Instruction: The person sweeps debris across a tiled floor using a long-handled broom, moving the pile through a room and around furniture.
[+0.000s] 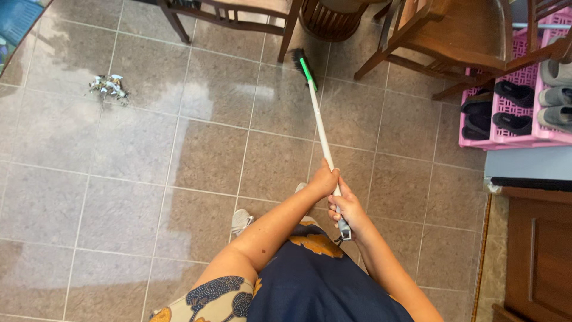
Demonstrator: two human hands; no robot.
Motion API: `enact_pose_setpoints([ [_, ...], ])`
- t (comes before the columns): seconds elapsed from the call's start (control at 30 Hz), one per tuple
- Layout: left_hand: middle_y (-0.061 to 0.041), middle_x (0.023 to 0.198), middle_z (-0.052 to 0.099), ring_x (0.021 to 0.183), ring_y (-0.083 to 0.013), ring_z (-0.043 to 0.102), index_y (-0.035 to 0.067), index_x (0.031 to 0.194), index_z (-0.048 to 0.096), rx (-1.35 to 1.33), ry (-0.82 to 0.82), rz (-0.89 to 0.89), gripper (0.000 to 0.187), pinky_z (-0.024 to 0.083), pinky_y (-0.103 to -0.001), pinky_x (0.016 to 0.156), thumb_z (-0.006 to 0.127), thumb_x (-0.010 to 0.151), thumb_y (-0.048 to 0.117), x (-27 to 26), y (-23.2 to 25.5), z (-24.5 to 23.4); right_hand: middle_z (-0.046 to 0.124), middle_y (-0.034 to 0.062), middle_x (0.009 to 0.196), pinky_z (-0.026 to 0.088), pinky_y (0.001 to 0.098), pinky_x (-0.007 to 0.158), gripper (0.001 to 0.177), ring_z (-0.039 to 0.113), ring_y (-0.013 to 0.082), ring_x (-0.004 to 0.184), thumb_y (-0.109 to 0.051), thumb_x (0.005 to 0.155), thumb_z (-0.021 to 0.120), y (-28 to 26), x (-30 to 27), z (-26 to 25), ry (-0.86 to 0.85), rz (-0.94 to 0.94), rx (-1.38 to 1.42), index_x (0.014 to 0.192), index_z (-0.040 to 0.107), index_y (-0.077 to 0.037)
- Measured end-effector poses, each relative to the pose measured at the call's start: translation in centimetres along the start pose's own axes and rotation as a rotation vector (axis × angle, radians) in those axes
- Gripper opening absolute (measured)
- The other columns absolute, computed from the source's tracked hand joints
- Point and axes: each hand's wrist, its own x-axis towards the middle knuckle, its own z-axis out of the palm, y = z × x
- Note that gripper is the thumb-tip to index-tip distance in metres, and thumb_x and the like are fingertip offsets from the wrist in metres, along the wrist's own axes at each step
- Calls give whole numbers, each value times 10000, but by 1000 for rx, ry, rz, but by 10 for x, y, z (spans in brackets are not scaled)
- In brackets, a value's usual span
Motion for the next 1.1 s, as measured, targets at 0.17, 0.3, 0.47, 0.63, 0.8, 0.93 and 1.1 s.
enact_pose_setpoints([
  [0.17,-360,1050,691,965,-512,692,-24,1369,423,-117,81,57,568,534,-551,852,547,953,343,58,43,33,468,-20,713,396,232,355,845,447,63,441,-86,907,511,-55,32,-55,-79,-68,11,1646,169,-309],
  [0.3,-354,1075,684,992,-506,677,-24,1510,337,-51,171,133,720,535,-543,868,521,993,442,101,81,28,476,-18,720,391,238,361,828,451,62,454,-89,936,522,-104,81,-96,-87,-69,-125,1648,164,-314],
  [0.47,-309,1245,647,1147,-448,633,45,1534,437,26,248,226,660,493,-493,960,516,1024,456,127,116,-5,498,4,699,390,259,366,851,454,87,438,-63,926,541,-124,190,-129,-135,-159,-109,1653,162,-291],
  [0.63,-249,1223,670,1146,-363,644,68,1565,374,-64,219,166,687,491,-438,1000,512,1009,447,114,127,-17,540,41,678,407,295,379,869,517,123,467,-56,931,576,-179,280,-150,-83,-197,-238,1650,133,-259],
  [0.8,-233,1368,586,1240,-355,591,117,1588,350,-45,205,80,707,461,-431,1059,507,1002,479,103,127,-16,518,23,671,424,316,390,811,489,114,465,-124,955,588,-202,315,-150,5,-121,-569,1650,199,-279],
  [0.93,-235,1479,497,1348,-380,510,140,1598,320,17,154,9,712,400,-457,1115,482,1008,503,101,126,-13,586,126,903,476,367,579,783,580,220,682,-175,958,587,-164,333,-174,53,-161,-808,1642,220,-273],
  [1.1,-237,1536,447,1415,-396,441,134,1596,321,72,131,49,717,360,-473,1152,484,1013,519,102,116,-1,668,264,1281,552,445,895,754,717,379,1053,-245,952,549,-102,338,-210,96,-99,-1178,1637,235,-264],
])
